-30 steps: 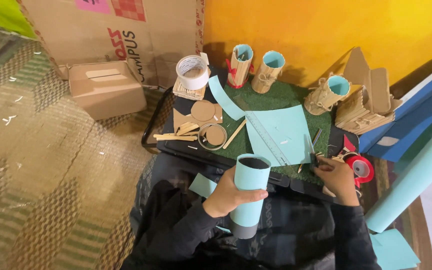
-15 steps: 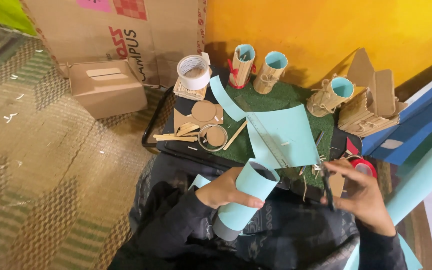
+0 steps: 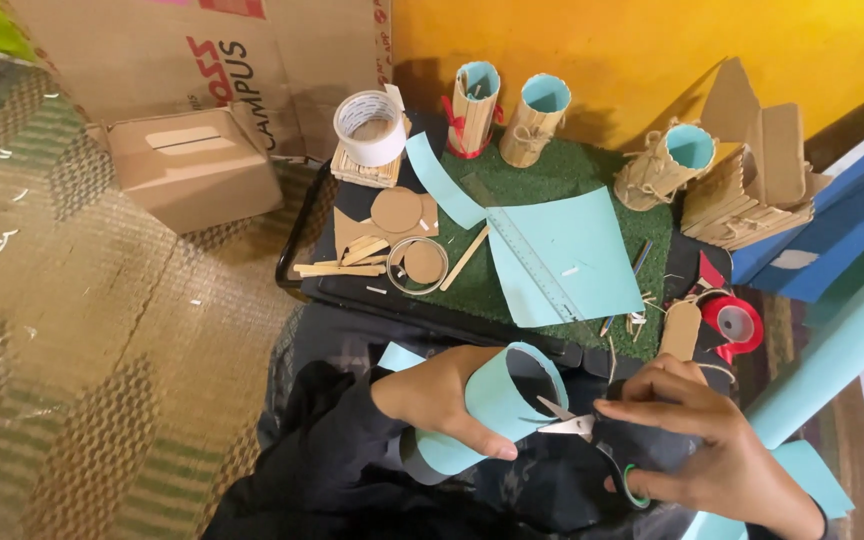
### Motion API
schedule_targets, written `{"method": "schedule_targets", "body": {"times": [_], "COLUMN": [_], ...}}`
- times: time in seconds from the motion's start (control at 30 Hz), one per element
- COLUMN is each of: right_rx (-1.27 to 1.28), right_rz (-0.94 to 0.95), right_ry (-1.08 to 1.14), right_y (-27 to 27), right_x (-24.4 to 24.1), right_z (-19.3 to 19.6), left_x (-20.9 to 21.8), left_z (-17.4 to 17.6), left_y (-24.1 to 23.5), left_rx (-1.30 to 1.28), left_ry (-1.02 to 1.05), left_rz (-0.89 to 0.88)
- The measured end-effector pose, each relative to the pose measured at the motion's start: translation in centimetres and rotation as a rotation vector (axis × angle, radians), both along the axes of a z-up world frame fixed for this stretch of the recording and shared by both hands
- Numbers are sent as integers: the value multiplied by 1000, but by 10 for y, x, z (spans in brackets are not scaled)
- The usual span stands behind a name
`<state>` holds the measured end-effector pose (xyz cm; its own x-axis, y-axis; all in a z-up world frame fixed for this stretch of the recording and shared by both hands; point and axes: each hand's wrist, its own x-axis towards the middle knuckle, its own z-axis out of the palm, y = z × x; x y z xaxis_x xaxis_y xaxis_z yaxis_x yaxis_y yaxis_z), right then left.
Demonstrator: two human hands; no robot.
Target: Trimming and fitting blue paper onto cardboard tubes for a craft project
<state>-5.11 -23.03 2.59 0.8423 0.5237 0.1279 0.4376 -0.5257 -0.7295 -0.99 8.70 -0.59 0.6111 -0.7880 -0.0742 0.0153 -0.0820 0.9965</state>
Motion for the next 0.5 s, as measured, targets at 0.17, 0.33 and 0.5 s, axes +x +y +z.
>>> {"method": "schedule_targets", "body": {"times": [0.17,0.33,0.5], "right_rx": [-15,8,-72], "right_rz": [-17,-22,-51], "right_ry": [32,25,-38], "right_y": [-1,-2,-7], "right_x": [-6,-15,-25], "right_z": [1,-3,-4], "left_x": [-1,-2,-4], "left_z": [4,4,11], "left_y": [1,-1,0], "left_rx": [-60,-57,-20], "left_ry": [-26,19,30], "left_rz": [-47,-90,-127]}}
